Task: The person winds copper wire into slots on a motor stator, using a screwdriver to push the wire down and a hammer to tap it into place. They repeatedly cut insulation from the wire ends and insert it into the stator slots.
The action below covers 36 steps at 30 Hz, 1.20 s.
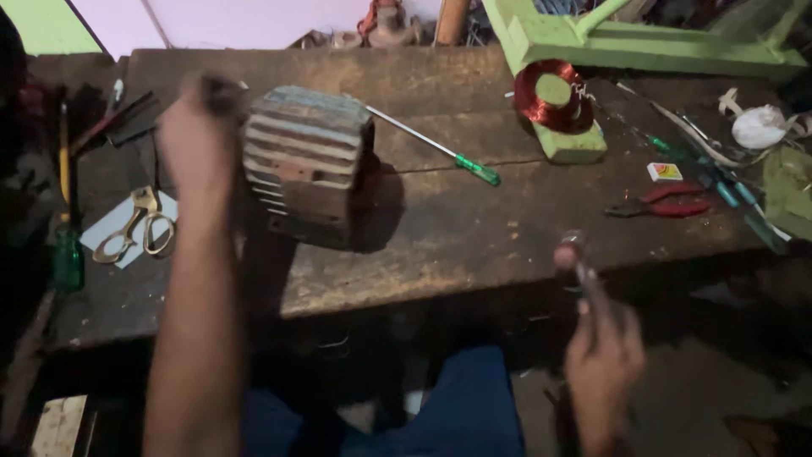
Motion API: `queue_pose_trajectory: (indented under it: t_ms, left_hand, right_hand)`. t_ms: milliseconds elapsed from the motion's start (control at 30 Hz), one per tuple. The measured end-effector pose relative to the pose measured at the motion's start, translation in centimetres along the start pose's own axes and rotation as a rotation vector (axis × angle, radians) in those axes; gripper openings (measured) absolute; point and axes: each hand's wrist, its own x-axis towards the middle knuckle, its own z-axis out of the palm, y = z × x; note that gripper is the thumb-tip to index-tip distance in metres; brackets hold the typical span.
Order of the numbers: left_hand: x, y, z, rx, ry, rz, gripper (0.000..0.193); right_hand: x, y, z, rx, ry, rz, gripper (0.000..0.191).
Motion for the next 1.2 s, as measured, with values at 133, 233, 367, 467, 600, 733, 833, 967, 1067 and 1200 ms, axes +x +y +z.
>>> queue_pose_trajectory:
  t_ms: [133,233,367,467,600,733,833,967,1067,1200]
  left_hand:
    - [-3.7,0.3,-2.1,-0.753,-0.108,-0.089,0.054]
    - [-7.2,1.3,-1.1,-0.922,-0.256,-0.068,0.057]
    - [-8.8,3.1,0.4,-1.36,-0.324,-0.215,0.062]
    - [-8.5,4.5,0.7,-1.129,-0.182,0.06,0.069]
    - [-11.8,4.3,-0.2,-0.74,0.032,-0.118,0.071]
    - [-16.6,0.6,-4.4,-0.693,0.016,-0.202,0.065]
    - [-17.1,-1.0,-8.7,-0.611,0.008,-0.277,0.055]
    - [-14.0,2.7,-12.5,-0.512,-0.184,-0.25,0.051]
    - [-8.2,7.0,-11.4,-0.32,-0.402,-0.216,0.057]
    - [-1.1,10.9,-5.8,0.214,-0.514,0.16,0.071]
  right_hand:
    - [4.1,4.3,1.9,-0.368,-0.022,-0.013,0.033]
    - [7.1,5.4,4.0,-0.401,-0.059,-0.057,0.031]
    - [8.9,0.6,6.0,-0.166,-0.086,-0.091,0.029]
    - [8.5,-6.2,7.3,0.28,-0.171,-0.161,0.035]
    - [8.1,-10.9,7.2,0.212,-0.179,-0.29,0.041]
    - [8.9,-10.0,7.0,0.306,-0.2,-0.233,0.039]
    - [9.1,-9.0,7.6,0.323,-0.224,-0.192,0.036]
    - [8.8,-9.0,8.4,0.206,-0.292,-0.207,0.037]
    - [8.6,-9.2,8.6,0.196,-0.289,-0.191,0.038]
    - [8.4,-9.1,8.4,0.2,-0.267,-0.143,0.037]
